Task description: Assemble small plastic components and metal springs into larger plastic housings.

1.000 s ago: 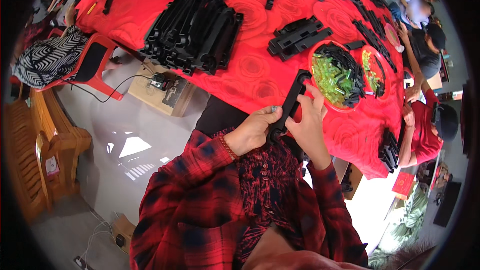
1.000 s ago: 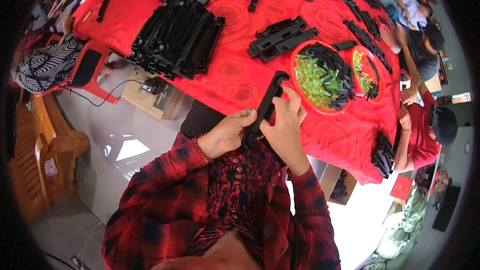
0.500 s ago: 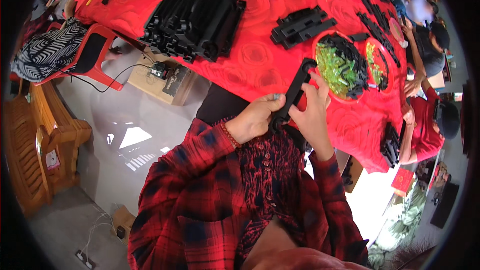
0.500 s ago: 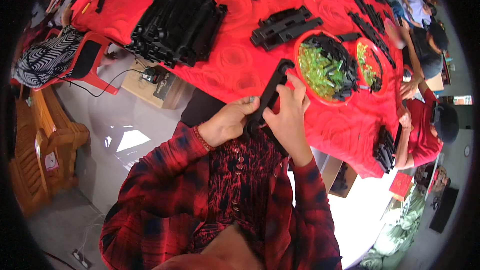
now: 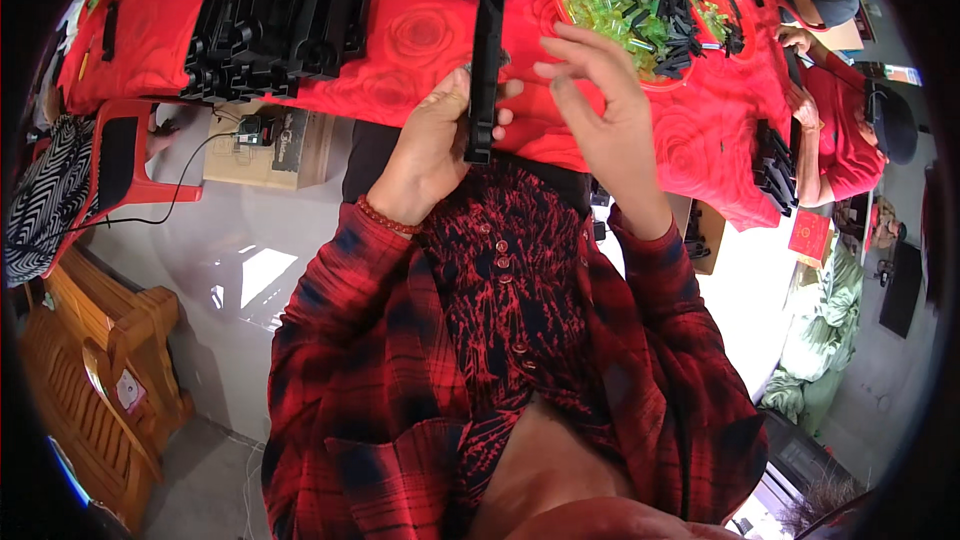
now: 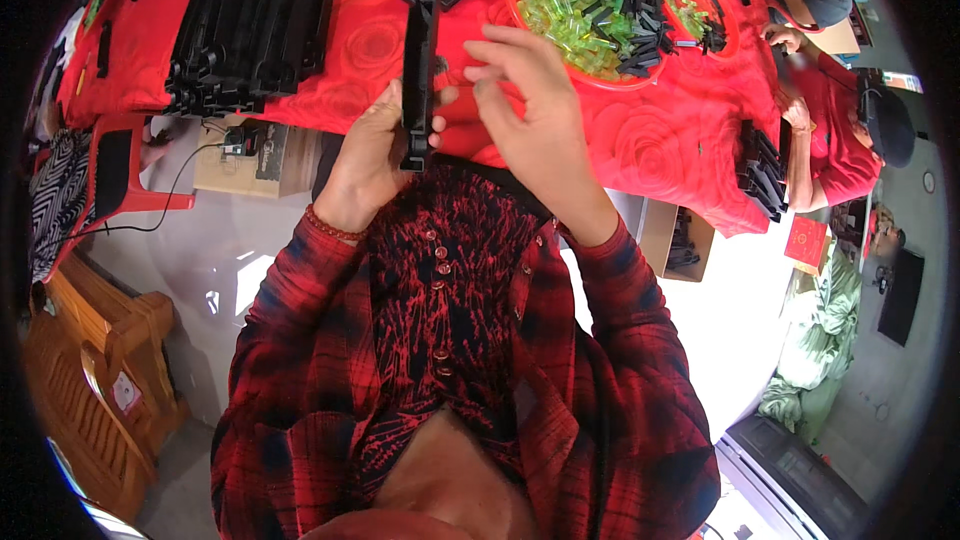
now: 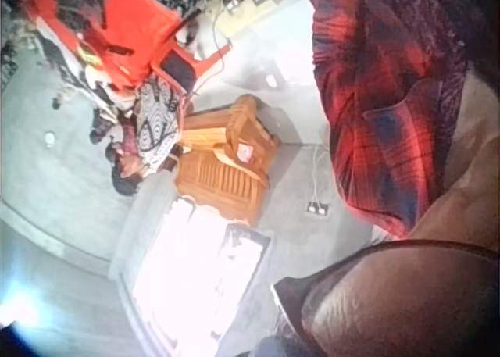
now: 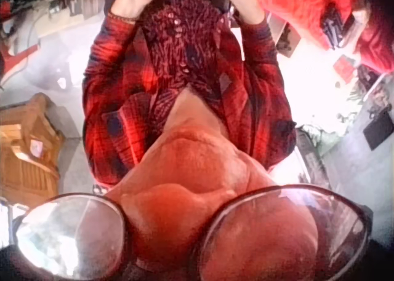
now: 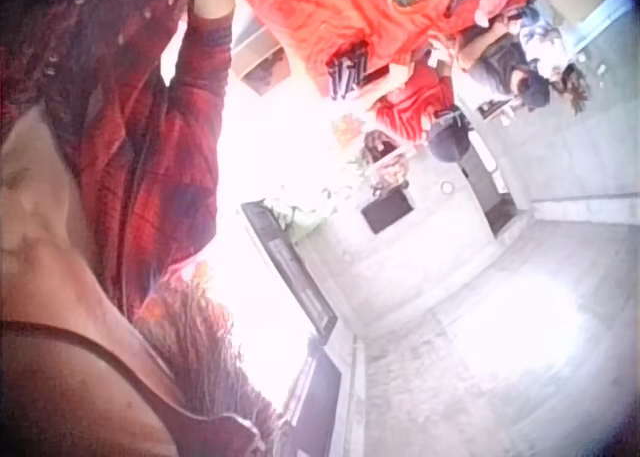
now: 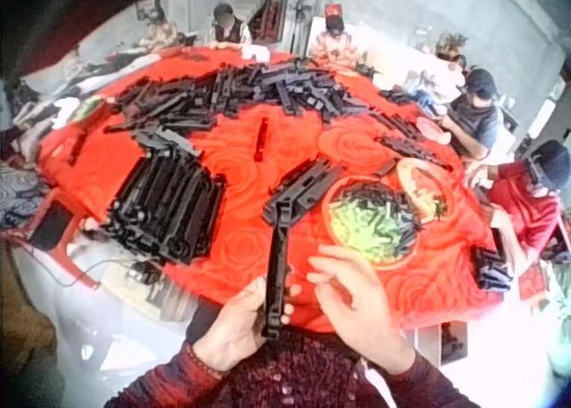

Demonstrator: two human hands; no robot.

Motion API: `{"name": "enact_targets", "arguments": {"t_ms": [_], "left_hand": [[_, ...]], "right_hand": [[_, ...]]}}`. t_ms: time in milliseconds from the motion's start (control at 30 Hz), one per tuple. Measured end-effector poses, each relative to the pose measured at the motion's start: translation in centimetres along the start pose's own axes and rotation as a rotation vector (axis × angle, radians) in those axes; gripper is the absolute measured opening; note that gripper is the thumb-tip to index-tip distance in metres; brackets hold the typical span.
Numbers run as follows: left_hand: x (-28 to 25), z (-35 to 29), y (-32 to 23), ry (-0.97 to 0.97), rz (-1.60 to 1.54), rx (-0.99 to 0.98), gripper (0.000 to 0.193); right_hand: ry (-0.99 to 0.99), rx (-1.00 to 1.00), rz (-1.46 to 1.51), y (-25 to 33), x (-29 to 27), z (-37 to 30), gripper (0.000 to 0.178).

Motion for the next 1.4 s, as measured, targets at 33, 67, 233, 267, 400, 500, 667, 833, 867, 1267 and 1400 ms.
{"name": "enact_targets", "arguments": {"t_ms": [33,67,233,267,400,500,667,833,867,1267,1400], "left_hand": [[0.0,-0.1,-0.3,-0.005,-0.001,0.003,0.036],[0.2,-0.3,-0.6,0.018,-0.02,0.012,0.037],[0.8,-0.6,-1.0,0.082,-0.061,0.03,0.037],[1.0,-0.7,-1.0,0.08,-0.063,0.032,0.037],[0.8,-0.7,-0.8,0.01,0.043,0.045,0.036],[0.6,-0.7,-0.6,-0.01,0.059,0.043,0.036],[0.6,-0.6,-0.5,-0.018,0.058,0.041,0.034],[0.1,-0.6,-0.1,-0.005,0.088,0.039,0.042],[0.2,-0.6,0.0,-0.005,0.088,0.037,0.042],[0.6,-0.8,0.5,0.0,0.005,-0.032,0.046],[0.7,-1.0,0.7,0.003,0.024,-0.043,0.047]], "right_hand": [[-0.042,-0.038,-0.061,0.2,-0.6,0.0,0.03],[-0.081,-0.002,-0.012,-0.1,-0.8,0.0,0.027],[-0.107,0.064,0.082,-1.2,-1.3,-0.5,0.026],[-0.109,0.072,0.089,-1.3,-1.3,-0.6,0.026],[-0.098,0.073,0.083,-1.3,-1.1,-0.7,0.026],[-0.097,0.06,0.082,-1.2,-0.8,-0.5,0.026],[-0.091,0.036,0.09,-1.1,-0.2,-0.5,0.025],[-0.072,-0.09,-0.129,0.4,0.5,-0.2,0.025],[-0.065,-0.189,-0.283,1.0,0.8,-0.2,0.026],[-0.138,-0.104,-0.095,0.3,0.3,-0.5,0.024],[-0.137,-0.114,-0.109,0.2,0.2,-0.8,0.023]]}}
Point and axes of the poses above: each hand's wrist, its own z-axis towards the middle knuckle, its own x-axis out of the palm, y = z × x, the point moved 7 cm from there along z, towards the middle knuckle, and after that the axes turned 6 degrees about z, right-handed, at the moved point
